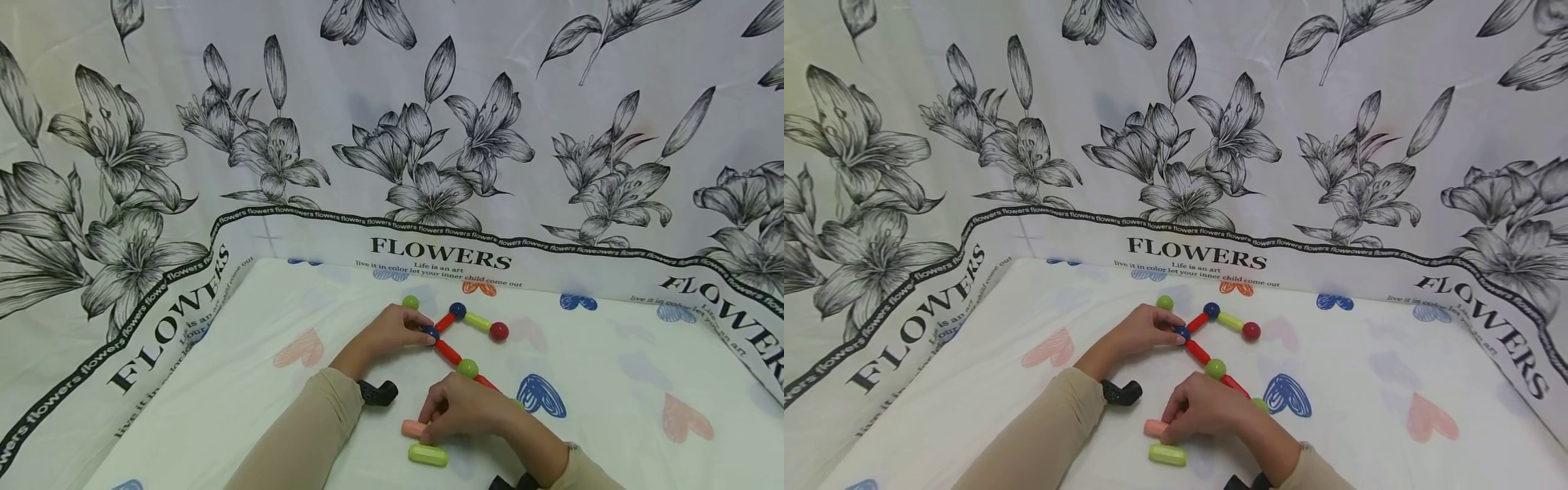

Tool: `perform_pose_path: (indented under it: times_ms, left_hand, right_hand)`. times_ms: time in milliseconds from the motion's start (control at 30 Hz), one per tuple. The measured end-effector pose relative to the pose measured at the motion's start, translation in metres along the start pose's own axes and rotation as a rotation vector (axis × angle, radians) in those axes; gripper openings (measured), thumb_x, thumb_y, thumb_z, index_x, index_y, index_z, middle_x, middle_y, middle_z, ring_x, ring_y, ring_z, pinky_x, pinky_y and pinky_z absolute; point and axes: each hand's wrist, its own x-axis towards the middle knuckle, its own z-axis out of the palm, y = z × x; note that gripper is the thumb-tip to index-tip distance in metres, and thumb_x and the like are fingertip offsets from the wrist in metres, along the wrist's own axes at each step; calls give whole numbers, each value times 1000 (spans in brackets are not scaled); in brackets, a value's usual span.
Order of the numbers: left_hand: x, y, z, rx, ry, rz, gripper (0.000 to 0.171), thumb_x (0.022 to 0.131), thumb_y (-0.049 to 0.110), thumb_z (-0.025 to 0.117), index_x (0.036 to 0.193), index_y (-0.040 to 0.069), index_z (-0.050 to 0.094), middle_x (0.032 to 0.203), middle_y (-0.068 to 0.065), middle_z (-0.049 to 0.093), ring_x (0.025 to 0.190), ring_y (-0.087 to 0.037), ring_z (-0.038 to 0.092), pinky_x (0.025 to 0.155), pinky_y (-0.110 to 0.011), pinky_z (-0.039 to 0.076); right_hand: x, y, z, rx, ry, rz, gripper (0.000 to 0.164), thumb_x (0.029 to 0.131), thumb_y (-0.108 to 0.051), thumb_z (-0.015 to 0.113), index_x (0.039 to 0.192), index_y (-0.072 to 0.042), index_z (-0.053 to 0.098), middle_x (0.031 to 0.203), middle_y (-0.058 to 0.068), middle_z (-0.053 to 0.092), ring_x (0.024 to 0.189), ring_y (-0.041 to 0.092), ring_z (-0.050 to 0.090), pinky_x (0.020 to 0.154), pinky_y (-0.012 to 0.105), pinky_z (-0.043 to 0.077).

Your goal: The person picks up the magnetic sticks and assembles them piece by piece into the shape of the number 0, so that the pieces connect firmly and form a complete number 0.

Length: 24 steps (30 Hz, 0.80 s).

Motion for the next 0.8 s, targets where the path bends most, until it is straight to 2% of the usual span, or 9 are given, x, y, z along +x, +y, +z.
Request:
perform_pose_path:
  times_ms: [133,267,467,633,800]
  left_hand:
    - [1,-3,1,-3,-2,0,28,80,32,82,106,23,77,95,12,72,90,-9,61,82,-29,48]
    - [0,-2,1,5,-1,10,28,80,33,82,106,23,77,95,13,73,89,-8,60,82,-29,48]
    - [-1,-1,1,-1,-2,6,28,81,32,81,107,22,76,95,12,72,89,-9,59,81,-29,48]
    - [0,-1,1,-13,-7,-13,28,80,31,82,106,22,76,94,10,71,88,-12,57,79,-29,47]
    - [1,-3,1,-13,-1,-10,28,80,32,82,105,23,76,94,10,71,89,-13,58,81,-30,47]
  right_hand:
    - [0,4,-3,33,-3,9,8,77,-28,83,82,-26,77,78,-7,69,74,12,58,65,26,46]
    - [-6,4,-13,115,-2,15,9,78,-27,81,86,-23,78,81,-3,72,75,15,62,67,29,49]
    - [-22,14,-51,279,51,10,20,85,-24,76,98,-10,77,88,6,72,77,19,63,68,34,54]
    - [-37,41,-90,306,201,73,31,88,-23,73,110,-2,72,104,11,68,82,25,64,77,36,56]
    - [-47,68,-115,209,363,230,41,88,-32,72,117,-4,69,114,9,65,88,23,66,83,36,54]
